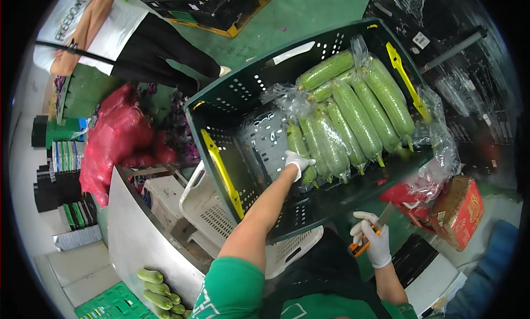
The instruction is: The person cuts open and removes plastic wrap from gourds using a utility knife, trims their ends, and places the gourds into a basket and on a table.
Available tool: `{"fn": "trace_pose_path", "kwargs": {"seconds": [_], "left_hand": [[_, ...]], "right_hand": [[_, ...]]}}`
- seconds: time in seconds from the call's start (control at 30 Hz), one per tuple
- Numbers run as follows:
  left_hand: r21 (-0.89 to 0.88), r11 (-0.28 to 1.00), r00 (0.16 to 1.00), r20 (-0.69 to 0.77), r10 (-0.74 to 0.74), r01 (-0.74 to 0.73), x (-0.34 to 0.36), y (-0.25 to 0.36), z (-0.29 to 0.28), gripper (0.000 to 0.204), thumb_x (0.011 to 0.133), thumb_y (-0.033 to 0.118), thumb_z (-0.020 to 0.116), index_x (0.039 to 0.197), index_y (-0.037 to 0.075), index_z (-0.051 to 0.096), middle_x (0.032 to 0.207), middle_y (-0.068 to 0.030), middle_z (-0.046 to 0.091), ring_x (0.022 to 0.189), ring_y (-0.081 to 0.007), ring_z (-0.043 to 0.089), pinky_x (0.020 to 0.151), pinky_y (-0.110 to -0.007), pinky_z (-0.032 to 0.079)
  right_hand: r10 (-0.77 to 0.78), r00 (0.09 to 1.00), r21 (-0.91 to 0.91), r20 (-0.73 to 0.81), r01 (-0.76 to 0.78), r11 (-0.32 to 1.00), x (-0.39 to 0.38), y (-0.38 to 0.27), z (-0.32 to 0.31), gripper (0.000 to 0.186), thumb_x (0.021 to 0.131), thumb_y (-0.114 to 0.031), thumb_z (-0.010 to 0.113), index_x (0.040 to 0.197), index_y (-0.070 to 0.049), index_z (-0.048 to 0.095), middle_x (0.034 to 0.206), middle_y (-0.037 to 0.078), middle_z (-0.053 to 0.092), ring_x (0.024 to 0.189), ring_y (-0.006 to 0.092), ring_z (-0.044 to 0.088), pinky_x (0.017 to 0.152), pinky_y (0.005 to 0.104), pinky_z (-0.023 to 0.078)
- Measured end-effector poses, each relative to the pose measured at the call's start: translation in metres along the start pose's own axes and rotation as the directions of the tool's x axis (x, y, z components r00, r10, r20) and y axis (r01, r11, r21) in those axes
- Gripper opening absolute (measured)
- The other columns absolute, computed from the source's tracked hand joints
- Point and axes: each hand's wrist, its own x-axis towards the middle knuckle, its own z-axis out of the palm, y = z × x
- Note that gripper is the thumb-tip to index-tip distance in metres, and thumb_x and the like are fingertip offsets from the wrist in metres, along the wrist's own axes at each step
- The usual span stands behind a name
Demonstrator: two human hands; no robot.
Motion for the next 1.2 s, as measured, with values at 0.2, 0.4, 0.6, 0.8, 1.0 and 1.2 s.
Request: {"fn": "trace_pose_path", "kwargs": {"seconds": [0.2, 0.4, 0.6, 0.8, 1.0, 1.2], "left_hand": [[-0.526, 0.841, 0.981, 0.191, -0.03, 0.128, -0.022, 0.009, -0.024, 0.065, 0.063, 0.019, 0.085, 0.114, -0.001, 0.051, 0.102, -0.0174, 0.063, 0.089, -0.0297, 0.065, 0.079, -0.044, 0.055], [-0.732, 0.616, 0.886, 0.449, 0.115, 0.291, -0.096, 0.052, -0.087, 0.037, 0.081, 0.025, 0.073, 0.108, 0.006, 0.056, 0.094, -0.0115, 0.062, 0.084, -0.0274, 0.064, 0.077, -0.044, 0.055], [-0.846, 0.385, 0.744, 0.516, 0.424, 0.368, -0.206, 0.054, -0.138, 0.042, 0.089, 0.042, 0.059, 0.113, 0.007, 0.058, 0.094, -0.0111, 0.064, 0.085, -0.0272, 0.063, 0.08, -0.044, 0.053], [-0.98, 0.037, 0.72, 0.168, 0.673, 0.194, -0.337, 0.016, -0.187, 0.05, 0.087, 0.019, 0.055, 0.131, -0.002, 0.041, 0.12, -0.0245, 0.053, 0.119, -0.0476, 0.048, 0.101, -0.064, 0.037], [-0.949, -0.26, 0.745, -0.303, 0.595, -0.178, -0.452, -0.076, -0.215, 0.058, 0.09, 0.038, 0.06, 0.13, 0.0, 0.043, 0.116, -0.0228, 0.056, 0.105, -0.0355, 0.059, 0.088, -0.045, 0.053], [-0.805, -0.407, 0.852, -0.511, 0.11, -0.431, -0.475, -0.193, -0.203, 0.05, 0.088, 0.034, 0.065, 0.124, 0.005, 0.045, 0.104, -0.0175, 0.058, 0.092, -0.0318, 0.061, 0.084, -0.043, 0.055]], "right_hand": [[0.04, 0.998, 0.085, -0.04, -0.037, 0.996, 0.029, 0.003, -0.01, 0.02, 0.095, -0.013, 0.05, 0.107, 0.001, 0.058, 0.076, 0.008, 0.066, 0.058, 0.0098, 0.059, 0.055, 0.0203, 0.045], [-0.037, 0.999, 0.09, -0.029, 0.04, 0.995, 0.028, -0.001, -0.004, 0.016, 0.096, -0.016, 0.051, 0.101, -0.002, 0.058, 0.075, 0.007, 0.065, 0.057, 0.0088, 0.058, 0.051, 0.0195, 0.042], [-0.163, 0.981, -0.033, 0.101, 0.168, 0.985, 0.005, -0.019, 0.024, 0.02, 0.095, -0.01, 0.052, 0.111, 0.0, 0.061, 0.074, 0.003, 0.063, 0.056, 0.0045, 0.053, 0.052, 0.0182, 0.04], [-0.423, 0.825, -0.091, 0.375, 0.487, 0.869, -0.04, -0.041, 0.09, 0.023, 0.093, -0.003, 0.054, 0.114, 0.002, 0.06, 0.075, 0.002, 0.063, 0.059, 0.0015, 0.051, 0.055, 0.0178, 0.042], [-0.727, 0.345, -0.149, 0.594, 0.935, 0.322, -0.093, -0.014, 0.145, 0.046, 0.066, 0.01, 0.063, 0.11, -0.004, 0.066, 0.078, 0.009, 0.064, 0.068, 0.023, 0.064, 0.061, 0.0308, 0.05], [-0.506, 0.08, -0.222, 0.859, 0.948, -0.227, -0.149, 0.03, 0.195, 0.053, 0.066, -0.008, 0.066, 0.119, -0.013, 0.063, 0.07, 0.003, 0.053, 0.063, 0.0218, 0.057, 0.058, 0.0349, 0.046]]}}
